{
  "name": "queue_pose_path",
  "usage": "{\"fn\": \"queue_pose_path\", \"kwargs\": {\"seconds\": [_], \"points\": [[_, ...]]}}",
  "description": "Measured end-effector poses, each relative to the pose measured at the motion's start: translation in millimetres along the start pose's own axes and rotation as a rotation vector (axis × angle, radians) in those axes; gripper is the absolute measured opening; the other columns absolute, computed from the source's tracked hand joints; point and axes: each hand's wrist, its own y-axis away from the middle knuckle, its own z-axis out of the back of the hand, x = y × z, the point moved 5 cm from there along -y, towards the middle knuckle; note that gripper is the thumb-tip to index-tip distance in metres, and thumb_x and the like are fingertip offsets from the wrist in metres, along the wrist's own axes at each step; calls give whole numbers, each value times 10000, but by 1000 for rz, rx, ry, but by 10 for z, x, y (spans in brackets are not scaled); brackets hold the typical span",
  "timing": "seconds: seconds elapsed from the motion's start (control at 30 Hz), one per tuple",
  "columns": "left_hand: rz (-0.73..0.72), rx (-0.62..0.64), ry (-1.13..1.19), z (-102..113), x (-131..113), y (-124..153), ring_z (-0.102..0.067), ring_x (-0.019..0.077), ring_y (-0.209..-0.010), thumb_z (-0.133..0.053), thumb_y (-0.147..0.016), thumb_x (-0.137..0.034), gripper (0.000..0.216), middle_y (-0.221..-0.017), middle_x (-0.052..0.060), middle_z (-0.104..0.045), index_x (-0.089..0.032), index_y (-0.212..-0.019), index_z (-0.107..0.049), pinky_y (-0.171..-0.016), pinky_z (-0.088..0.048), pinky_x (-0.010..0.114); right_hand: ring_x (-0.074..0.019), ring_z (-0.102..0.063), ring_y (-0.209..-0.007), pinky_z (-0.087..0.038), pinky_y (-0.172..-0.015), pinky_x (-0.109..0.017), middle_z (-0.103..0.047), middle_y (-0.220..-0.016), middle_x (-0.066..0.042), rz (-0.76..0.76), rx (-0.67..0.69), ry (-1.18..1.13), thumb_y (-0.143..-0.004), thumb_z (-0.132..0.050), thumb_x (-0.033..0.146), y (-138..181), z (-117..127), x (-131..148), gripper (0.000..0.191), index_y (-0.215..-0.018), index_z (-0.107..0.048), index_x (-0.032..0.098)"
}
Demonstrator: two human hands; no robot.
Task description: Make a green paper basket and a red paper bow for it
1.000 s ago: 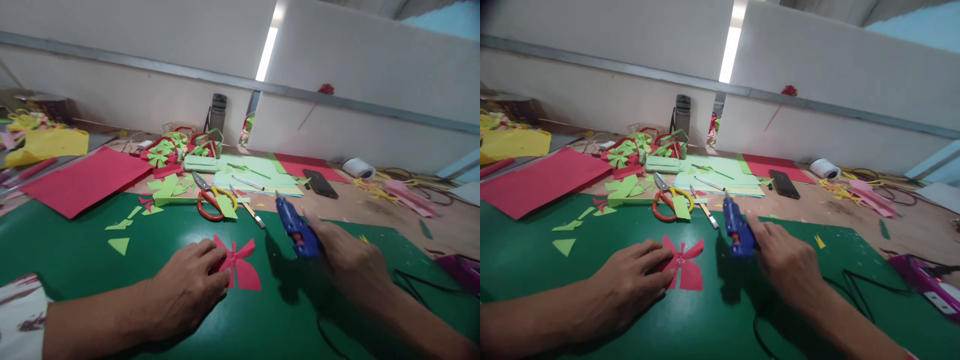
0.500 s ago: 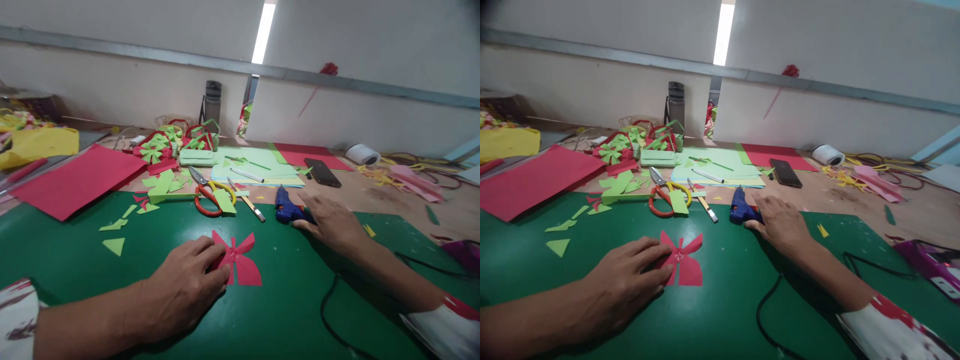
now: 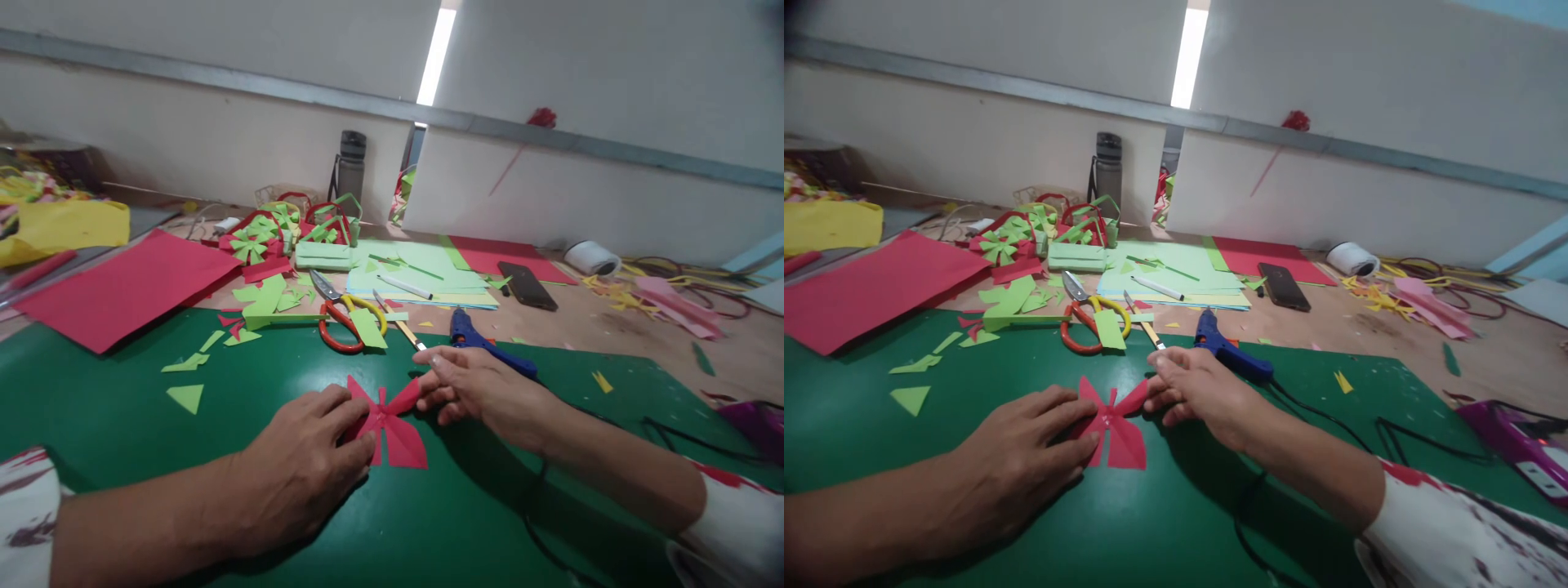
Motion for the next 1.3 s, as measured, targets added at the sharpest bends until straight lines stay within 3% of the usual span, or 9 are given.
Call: {"fn": "queue_pose_path", "kwargs": {"seconds": [0.13,0.33,0.57,0.77,0.93,1.1,1.3], "points": [[-25,-1,1,25,-13,-16,-465,230,-877,-376,-919,-251,219,-975,109,-557,-172,-1004,-562,-729,-422,374,-106,-586,-548,-458,-515,-221,-629,-654,-23,27,153,-128,-900,-487,351,-75,-44,-12,221,-926,-552,141],[-14,-14,4,58,-15,-25,-475,227,-859,-381,-921,-258,214,-934,104,-561,-173,-929,-577,-724,-414,371,-54,-504,-403,-382,-414,-153,-591,-514,43,-1,564,108,-800,-614,297,-241,-178,7,216,-931,-615,126],[-7,20,20,57,0,-40,-467,232,-845,-371,-919,-257,228,-940,109,-557,-174,-944,-582,-718,-412,379,-60,-556,-407,-426,-419,-157,-635,-554,28,-113,792,226,-768,-654,301,-443,-230,11,240,-931,-633,126],[-1,55,58,33,14,-27,-444,240,-855,-356,-919,-260,230,-972,93,-542,-171,-949,-566,-721,-406,400,-41,-531,-405,-391,-412,-140,-643,-591,30,-139,1040,372,-810,-632,344,-421,-314,149,374,-1095,-597,106],[24,84,76,14,25,-21,-432,240,-868,-349,-928,-297,251,-1002,100,-528,-170,-983,-559,-732,-400,406,-55,-566,-436,-435,-444,-148,-652,-591,29,-152,1054,411,-778,-662,390,-511,-319,197,312,-918,-625,114],[13,87,57,5,24,-33,-422,238,-844,-330,-933,-293,267,-997,102,-529,-169,-1014,-553,-701,-392,405,-60,-576,-450,-451,-454,-161,-679,-648,9,-203,1073,452,-762,-671,419,-520,-316,169,364,-963,-628,118],[23,84,59,10,22,-26,-426,243,-862,-337,-931,-293,249,-1019,103,-526,-178,-970,-554,-718,-396,407,-52,-556,-410,-435,-409,-148,-654,-584,28,-202,947,490,-647,-737,463,-586,-334,141,379,-752,-608,122]]}}
